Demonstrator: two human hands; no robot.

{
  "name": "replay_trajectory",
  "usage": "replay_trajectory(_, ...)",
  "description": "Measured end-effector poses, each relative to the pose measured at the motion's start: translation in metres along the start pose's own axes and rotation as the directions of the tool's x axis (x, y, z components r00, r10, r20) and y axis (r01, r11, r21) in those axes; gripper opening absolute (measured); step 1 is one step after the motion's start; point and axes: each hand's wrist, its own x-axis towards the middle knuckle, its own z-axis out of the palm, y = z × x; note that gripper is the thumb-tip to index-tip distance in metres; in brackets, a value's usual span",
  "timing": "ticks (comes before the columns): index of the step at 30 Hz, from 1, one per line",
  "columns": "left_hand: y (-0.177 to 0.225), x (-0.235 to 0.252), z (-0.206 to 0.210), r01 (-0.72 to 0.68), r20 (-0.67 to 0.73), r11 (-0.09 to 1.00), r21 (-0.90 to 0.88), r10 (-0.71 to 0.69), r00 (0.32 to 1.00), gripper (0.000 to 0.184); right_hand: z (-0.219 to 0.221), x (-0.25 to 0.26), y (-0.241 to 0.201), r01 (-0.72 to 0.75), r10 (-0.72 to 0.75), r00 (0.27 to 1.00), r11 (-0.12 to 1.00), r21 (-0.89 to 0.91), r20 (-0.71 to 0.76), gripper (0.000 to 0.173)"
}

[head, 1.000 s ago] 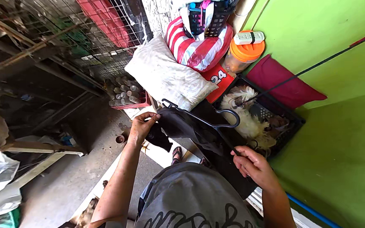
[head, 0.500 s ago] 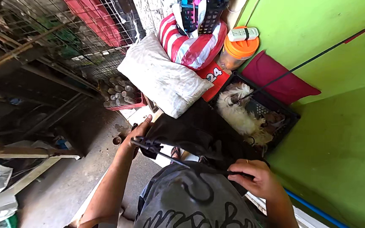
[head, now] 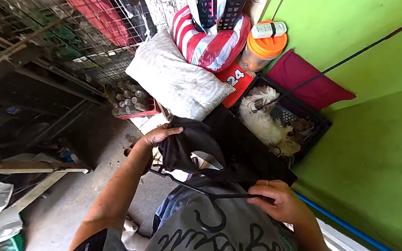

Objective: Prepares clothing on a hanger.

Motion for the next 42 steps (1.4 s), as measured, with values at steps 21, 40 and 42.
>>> replay_trajectory(21, 0.078, -0.021, 0.033, -0.051, 0.256, 0.996, -0.068, 0.066, 0.964, 0.018, 0.014, -0.012, 0.019, -0.265, 0.267, 0.953, 0.964, 0.032, -0.147, 0.027)
replay_trajectory(40, 0.172, 0.015, -0.045, -0.704, 0.265, 0.467, -0.535, 0.884, 0.385, 0.040, 0.055, 0.009, 0.077, -0.517, 0.865, 0.297, 0.502, -0.694, 0.404, 0.035)
replay_trajectory(42, 0.189, 0.002, -0.090, -0.809, 0.001, 0.472, -0.351, 0.864, 0.504, 0.029, 0.053, 0.000, 0.083, -0.573, 0.900, 0.265, 0.435, -0.694, 0.345, 0.035)
